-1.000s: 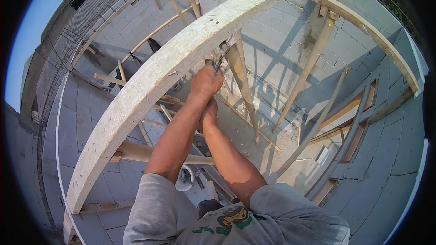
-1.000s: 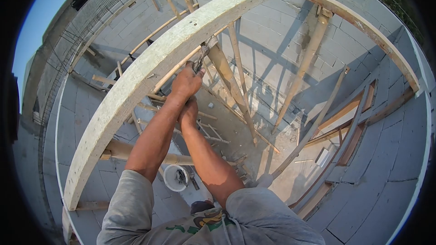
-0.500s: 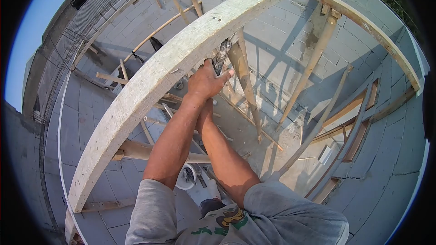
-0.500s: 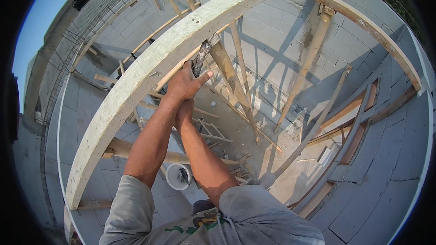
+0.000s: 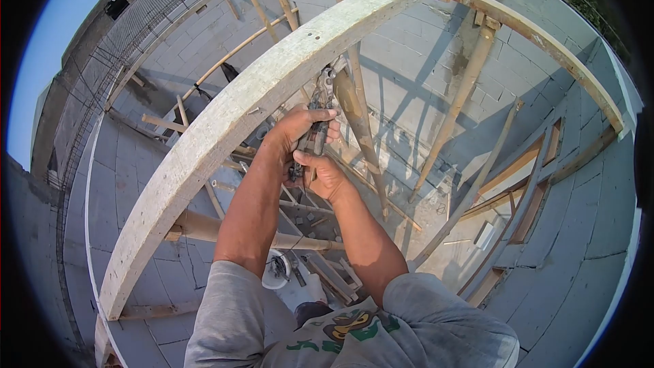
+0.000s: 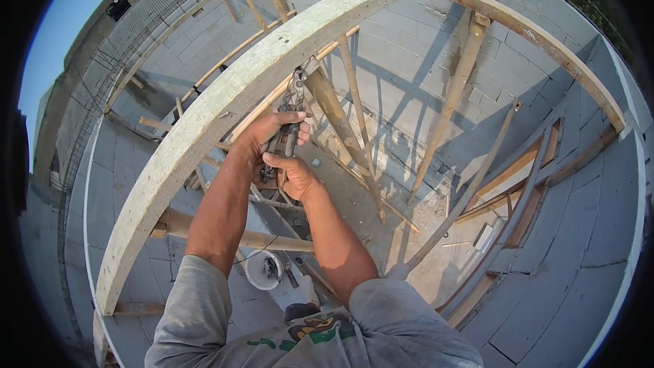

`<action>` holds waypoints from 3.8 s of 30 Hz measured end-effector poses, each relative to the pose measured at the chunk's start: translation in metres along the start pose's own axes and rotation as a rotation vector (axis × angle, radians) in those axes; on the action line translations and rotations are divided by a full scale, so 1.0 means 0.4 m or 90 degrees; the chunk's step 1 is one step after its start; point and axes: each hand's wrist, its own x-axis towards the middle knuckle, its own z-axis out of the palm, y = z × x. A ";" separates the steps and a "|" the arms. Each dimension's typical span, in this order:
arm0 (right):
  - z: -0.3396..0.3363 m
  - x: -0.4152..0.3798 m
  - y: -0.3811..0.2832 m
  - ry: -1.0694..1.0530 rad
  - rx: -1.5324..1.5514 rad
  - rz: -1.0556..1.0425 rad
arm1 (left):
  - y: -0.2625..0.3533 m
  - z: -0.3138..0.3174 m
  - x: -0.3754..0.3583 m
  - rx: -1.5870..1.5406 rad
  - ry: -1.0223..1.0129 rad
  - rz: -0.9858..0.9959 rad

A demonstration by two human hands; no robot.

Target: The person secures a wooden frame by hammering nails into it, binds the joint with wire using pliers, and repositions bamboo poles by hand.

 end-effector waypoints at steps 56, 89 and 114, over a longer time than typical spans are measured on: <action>-0.040 -0.049 -0.003 0.453 -0.547 -0.193 | -0.064 0.055 0.031 0.304 0.196 0.152; -0.094 -0.525 0.044 0.112 -1.221 0.374 | -0.605 0.082 -0.186 0.466 0.267 0.072; -0.026 -0.542 -0.131 0.143 -0.550 0.084 | -0.348 0.139 -0.214 -0.257 -0.143 -0.069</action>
